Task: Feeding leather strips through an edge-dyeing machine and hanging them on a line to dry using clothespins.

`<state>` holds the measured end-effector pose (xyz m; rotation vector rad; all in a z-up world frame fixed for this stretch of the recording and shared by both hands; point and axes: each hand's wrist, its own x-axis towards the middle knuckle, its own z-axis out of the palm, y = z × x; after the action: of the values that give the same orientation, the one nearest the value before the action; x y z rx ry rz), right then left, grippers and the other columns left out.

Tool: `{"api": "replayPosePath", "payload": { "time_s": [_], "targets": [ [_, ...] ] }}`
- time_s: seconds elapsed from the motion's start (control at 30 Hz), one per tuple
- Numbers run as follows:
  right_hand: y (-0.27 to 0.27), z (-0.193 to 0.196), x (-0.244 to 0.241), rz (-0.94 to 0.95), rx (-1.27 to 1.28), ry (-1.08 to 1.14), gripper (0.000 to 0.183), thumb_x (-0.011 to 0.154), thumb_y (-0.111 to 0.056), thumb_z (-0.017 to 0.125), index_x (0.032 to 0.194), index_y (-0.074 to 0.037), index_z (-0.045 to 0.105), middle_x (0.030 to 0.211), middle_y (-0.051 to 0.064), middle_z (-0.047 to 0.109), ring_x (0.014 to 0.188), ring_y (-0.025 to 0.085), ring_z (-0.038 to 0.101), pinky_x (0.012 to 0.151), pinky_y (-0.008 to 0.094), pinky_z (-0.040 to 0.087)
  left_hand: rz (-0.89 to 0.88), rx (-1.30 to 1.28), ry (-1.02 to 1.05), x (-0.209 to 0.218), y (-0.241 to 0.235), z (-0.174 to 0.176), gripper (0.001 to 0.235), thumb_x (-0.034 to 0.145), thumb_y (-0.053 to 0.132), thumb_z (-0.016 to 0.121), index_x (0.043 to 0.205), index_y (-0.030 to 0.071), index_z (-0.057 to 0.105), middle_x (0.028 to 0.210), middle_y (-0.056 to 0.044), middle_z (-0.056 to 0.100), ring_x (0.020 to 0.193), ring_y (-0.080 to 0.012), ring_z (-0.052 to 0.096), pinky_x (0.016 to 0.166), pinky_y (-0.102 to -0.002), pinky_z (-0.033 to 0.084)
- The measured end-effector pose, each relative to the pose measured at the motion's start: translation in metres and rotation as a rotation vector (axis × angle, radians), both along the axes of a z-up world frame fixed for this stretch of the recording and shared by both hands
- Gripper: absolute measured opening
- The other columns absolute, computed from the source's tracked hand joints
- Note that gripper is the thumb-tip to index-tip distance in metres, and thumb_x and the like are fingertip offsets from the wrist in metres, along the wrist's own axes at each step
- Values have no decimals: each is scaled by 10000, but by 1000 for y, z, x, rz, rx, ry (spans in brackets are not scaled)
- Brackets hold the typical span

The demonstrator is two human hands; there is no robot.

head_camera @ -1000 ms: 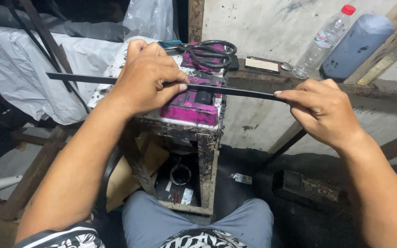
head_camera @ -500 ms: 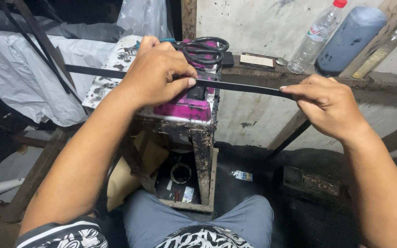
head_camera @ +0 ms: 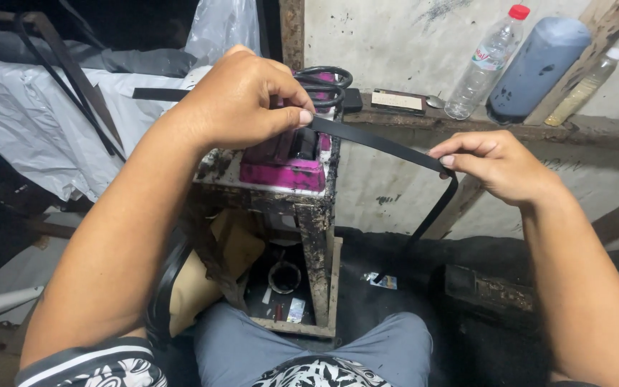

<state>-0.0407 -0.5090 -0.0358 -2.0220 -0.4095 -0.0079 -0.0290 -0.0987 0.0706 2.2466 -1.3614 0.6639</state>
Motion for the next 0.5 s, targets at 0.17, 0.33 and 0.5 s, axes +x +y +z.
{"api": "replayPosePath", "payload": {
  "time_s": [0.17, 0.33, 0.5],
  "targets": [
    [6, -3, 12, 56, 166, 57, 304, 917, 42, 536, 1147, 79, 730, 942, 170, 736, 830, 225, 654, 791, 331, 529, 2, -23, 7, 5, -8, 1, 96, 819, 102, 795, 901, 61, 826, 792, -63, 773, 485, -148, 615, 549, -294, 504],
    [30, 11, 16, 150, 347, 121, 289, 924, 16, 533, 1137, 100, 708, 883, 196, 699, 775, 249, 637, 691, 374, 551, 49, -15, 26, 8, -19, -3, 97, 825, 125, 796, 903, 80, 834, 837, -61, 791, 519, -156, 656, 594, -308, 537],
    [56, 34, 14, 137, 249, 79, 323, 903, 38, 531, 1156, 75, 728, 973, 150, 714, 819, 165, 603, 743, 259, 481, 23, -12, -12, 17, -23, -13, 59, 816, 161, 798, 849, 126, 832, 806, -6, 781, 557, -172, 649, 900, -384, 456]
  ]
}}
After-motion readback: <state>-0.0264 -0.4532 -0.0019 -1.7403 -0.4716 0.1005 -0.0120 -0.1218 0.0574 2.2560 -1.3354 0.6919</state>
